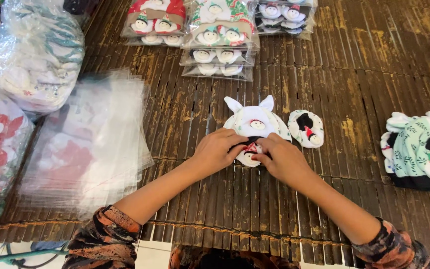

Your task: Packaging baby hats and socks into clear plastic bags

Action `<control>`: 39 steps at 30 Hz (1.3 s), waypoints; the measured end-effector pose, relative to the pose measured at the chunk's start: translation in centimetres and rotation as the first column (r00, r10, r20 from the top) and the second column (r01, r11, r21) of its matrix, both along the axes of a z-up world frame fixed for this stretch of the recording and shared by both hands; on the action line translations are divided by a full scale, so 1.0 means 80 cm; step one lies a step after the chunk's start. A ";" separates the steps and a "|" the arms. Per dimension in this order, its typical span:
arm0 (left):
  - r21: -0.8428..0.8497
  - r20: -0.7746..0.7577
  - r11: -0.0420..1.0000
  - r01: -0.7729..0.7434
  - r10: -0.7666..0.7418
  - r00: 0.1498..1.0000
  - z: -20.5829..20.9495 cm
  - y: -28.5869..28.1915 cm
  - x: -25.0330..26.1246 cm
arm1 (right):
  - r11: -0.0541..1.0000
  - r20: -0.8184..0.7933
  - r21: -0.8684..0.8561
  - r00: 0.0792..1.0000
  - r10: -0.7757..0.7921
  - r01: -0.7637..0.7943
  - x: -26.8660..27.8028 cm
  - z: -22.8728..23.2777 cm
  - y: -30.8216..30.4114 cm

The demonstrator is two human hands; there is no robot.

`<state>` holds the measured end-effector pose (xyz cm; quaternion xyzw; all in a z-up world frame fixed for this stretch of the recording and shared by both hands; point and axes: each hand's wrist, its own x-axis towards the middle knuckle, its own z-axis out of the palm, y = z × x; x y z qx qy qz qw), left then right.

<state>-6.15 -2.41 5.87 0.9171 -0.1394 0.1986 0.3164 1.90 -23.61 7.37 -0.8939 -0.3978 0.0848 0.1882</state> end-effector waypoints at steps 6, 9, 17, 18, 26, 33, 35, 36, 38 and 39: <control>-0.093 0.006 0.996 -0.005 0.005 1.000 -0.003 -0.002 0.002 | 0.903 -0.198 0.397 0.976 -0.091 0.165 0.026 -0.057 0.005; -0.086 0.015 0.996 -0.009 0.011 1.000 0.002 -0.003 -0.001 | 0.930 -0.070 0.363 0.997 -0.027 0.051 0.016 -0.057 0.003; 0.141 0.009 0.988 0.061 -0.063 0.998 -0.010 0.009 0.006 | 0.894 0.356 0.377 0.929 0.101 -0.242 -0.010 -0.039 -0.009; 0.180 -0.024 0.981 0.071 -0.067 0.997 -0.010 0.013 0.005 | 0.858 0.302 0.447 0.945 0.122 -0.254 -0.007 -0.039 -0.006; 0.325 -0.190 0.936 0.133 -0.073 0.979 0.000 0.022 0.001 | 0.892 0.085 0.452 0.996 -0.033 -0.009 0.003 -0.043 0.011; 0.353 -0.178 0.930 0.105 -0.043 0.983 -0.009 0.020 -0.002 | 0.844 0.034 0.534 0.997 -0.071 0.042 0.041 -0.033 -0.009; 0.361 -0.165 0.928 0.095 -0.037 0.986 0.001 0.016 -0.008 | 0.856 0.028 0.514 0.996 -0.086 0.060 0.059 0.008 -0.038; 0.374 -0.149 0.923 0.091 -0.037 0.988 0.007 0.014 -0.009 | 0.863 0.026 0.498 0.994 -0.109 0.081 0.068 0.028 -0.054; 0.361 -0.135 0.929 0.079 -0.031 0.990 0.017 0.008 -0.011 | 0.887 0.002 0.453 0.995 -0.104 0.092 0.090 0.047 -0.081; 0.350 -0.120 0.934 0.064 -0.023 0.992 0.022 0.005 -0.011 | 0.908 -0.020 0.408 0.995 -0.099 0.098 0.102 0.057 -0.096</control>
